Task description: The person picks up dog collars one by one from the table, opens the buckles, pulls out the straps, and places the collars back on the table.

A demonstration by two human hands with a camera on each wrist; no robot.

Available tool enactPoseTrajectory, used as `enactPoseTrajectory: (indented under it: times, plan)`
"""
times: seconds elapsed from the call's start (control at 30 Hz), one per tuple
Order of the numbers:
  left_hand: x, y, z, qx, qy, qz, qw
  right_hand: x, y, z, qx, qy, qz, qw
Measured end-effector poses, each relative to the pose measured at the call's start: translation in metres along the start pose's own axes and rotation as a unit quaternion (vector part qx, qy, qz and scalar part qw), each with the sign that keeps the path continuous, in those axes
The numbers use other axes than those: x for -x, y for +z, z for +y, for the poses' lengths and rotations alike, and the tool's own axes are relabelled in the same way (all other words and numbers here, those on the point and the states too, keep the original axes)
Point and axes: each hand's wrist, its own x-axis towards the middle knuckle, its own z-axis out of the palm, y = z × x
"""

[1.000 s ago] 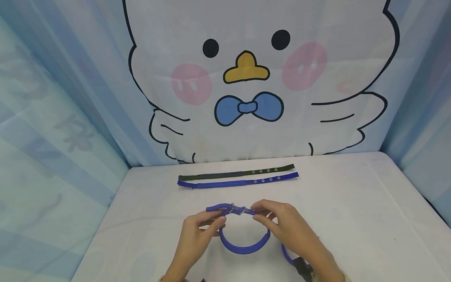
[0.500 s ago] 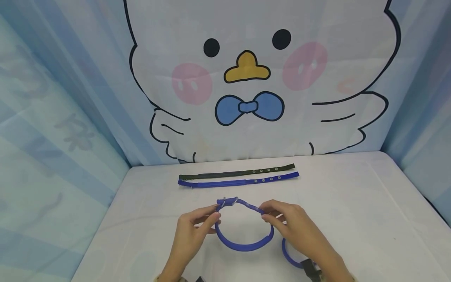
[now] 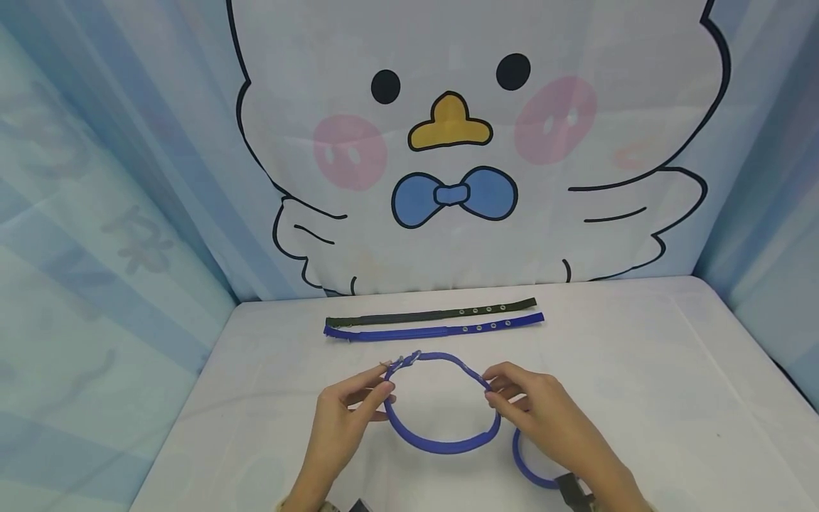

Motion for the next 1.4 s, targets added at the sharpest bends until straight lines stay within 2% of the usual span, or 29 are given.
enactPoseTrajectory:
  times: [0.37,0.73,0.93,1.07,1.2,1.4]
  plan:
    - [-0.002,-0.004,-0.001,-0.004,0.004,0.015,0.9999,0.001,0.0,0.002,0.014,0.022,0.03,0.9992]
    - [-0.002,-0.004,0.004,0.001,0.016,0.026,0.9995,0.003,-0.002,0.007,0.043,0.002,0.058,0.9974]
    - [-0.001,-0.003,0.005,-0.017,0.016,0.034,0.9991,0.003,-0.003,0.007,0.056,0.027,0.071,0.9956]
    - [0.0,-0.003,0.005,-0.019,0.023,0.039,0.9988,0.003,-0.003,0.001,0.076,0.032,0.094,0.9921]
    - [0.0,-0.002,0.007,-0.015,0.031,0.043,0.9985,0.001,-0.001,-0.01,0.087,0.016,0.118,0.989]
    - [0.0,0.0,0.009,-0.006,0.02,0.042,0.9989,-0.004,0.008,-0.029,0.077,0.005,0.112,0.9907]
